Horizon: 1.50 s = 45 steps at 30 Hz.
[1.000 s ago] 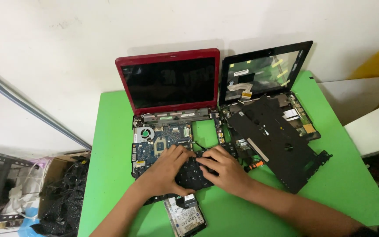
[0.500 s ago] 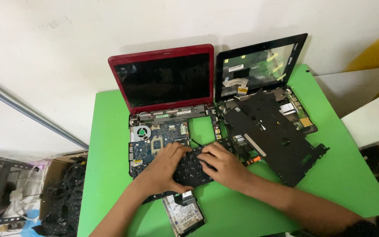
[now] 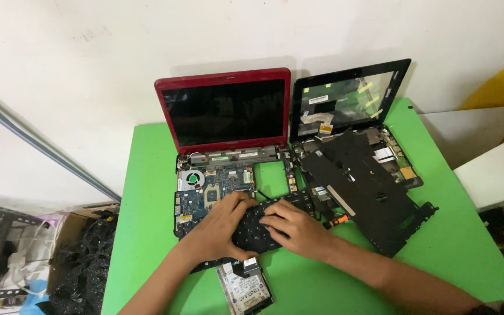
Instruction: Cleaning and installing a keyboard into a laptop chassis on a repair bench.
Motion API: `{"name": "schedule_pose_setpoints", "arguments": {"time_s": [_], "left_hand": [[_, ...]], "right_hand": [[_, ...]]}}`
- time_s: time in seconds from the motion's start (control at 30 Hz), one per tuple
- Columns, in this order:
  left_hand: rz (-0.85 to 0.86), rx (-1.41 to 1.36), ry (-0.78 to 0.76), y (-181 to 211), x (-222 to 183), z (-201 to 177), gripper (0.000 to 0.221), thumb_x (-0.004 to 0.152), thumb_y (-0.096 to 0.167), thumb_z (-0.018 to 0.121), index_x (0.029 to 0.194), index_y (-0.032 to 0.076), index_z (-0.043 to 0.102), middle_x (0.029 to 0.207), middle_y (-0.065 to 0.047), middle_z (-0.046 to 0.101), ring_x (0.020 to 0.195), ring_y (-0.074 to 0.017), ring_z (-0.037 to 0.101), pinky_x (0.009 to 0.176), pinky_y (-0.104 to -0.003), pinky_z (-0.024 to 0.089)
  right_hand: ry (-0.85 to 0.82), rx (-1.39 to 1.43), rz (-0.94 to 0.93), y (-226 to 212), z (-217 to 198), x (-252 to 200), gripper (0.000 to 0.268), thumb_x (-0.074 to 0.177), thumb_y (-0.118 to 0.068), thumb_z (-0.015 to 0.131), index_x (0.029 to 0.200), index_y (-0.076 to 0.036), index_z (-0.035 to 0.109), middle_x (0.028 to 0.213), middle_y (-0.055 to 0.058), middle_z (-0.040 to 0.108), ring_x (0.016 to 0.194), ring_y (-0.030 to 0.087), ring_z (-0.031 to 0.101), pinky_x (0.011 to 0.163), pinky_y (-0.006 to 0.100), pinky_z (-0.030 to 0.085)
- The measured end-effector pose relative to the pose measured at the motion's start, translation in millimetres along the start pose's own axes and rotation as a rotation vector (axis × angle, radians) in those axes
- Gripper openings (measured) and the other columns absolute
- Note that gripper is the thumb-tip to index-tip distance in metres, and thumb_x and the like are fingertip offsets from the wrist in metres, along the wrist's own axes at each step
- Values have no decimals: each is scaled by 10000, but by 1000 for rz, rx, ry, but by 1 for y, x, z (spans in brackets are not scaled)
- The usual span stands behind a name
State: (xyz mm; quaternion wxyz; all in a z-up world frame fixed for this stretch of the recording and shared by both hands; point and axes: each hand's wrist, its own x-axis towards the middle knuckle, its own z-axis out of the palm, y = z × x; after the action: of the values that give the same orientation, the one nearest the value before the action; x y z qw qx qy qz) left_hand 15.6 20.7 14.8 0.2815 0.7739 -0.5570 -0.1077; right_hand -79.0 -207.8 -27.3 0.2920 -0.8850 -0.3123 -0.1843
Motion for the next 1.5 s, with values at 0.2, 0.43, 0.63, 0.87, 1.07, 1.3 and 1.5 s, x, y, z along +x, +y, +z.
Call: {"name": "schedule_pose_setpoints", "arguments": {"time_s": [0.2,0.43,0.63,0.87,1.07,1.3,1.5], "left_hand": [[-32,-19,-25,-1,1,0,986,714,529,874,1440,48,413,1351,-156,422,1251,-355,459,1058,-534,379],[-24,-25,-23,0,1,-1,965,714,515,867,1432,45,424,1331,-156,434,1239,-343,464,1043,-508,384],[-30,-15,-28,-1,2,-1,989,716,534,872,1443,45,413,1335,-148,429,1247,-335,457,1043,-510,377],[-19,-16,-9,-2,1,0,969,711,529,872,1425,46,430,1325,-150,439,1232,-342,470,1037,-513,388],[-40,-21,-29,-1,2,0,989,704,530,882,1437,50,423,1338,-147,437,1249,-338,463,1051,-515,384],[-22,-10,-25,-1,2,0,975,725,535,852,1444,37,420,1337,-148,438,1271,-344,450,1056,-524,370],[-129,34,-87,-2,3,1,1003,650,611,845,1437,129,455,1298,-109,482,1173,-320,502,932,-430,403]], "right_hand": [[98,-16,87,1,-5,5,250,938,41,647,1186,47,684,1067,146,626,995,274,607,922,384,567],[3,71,-55,-2,-7,2,220,931,71,662,1141,48,723,1067,181,630,997,320,591,844,405,555],[53,7,40,2,-6,2,244,930,79,628,1147,32,730,1056,151,637,973,280,610,886,390,581],[32,33,7,-1,-7,3,216,962,45,619,1156,77,710,1079,181,639,993,318,603,861,419,556],[20,46,-11,-3,-7,4,220,955,37,636,1161,72,706,1081,182,634,997,319,599,867,421,558],[-37,106,63,-2,-8,4,289,918,-4,666,1198,65,691,1122,173,595,1074,323,583,912,438,563],[32,147,18,2,-9,5,221,906,52,617,1102,21,715,1115,163,630,995,369,637,801,435,570]]}}
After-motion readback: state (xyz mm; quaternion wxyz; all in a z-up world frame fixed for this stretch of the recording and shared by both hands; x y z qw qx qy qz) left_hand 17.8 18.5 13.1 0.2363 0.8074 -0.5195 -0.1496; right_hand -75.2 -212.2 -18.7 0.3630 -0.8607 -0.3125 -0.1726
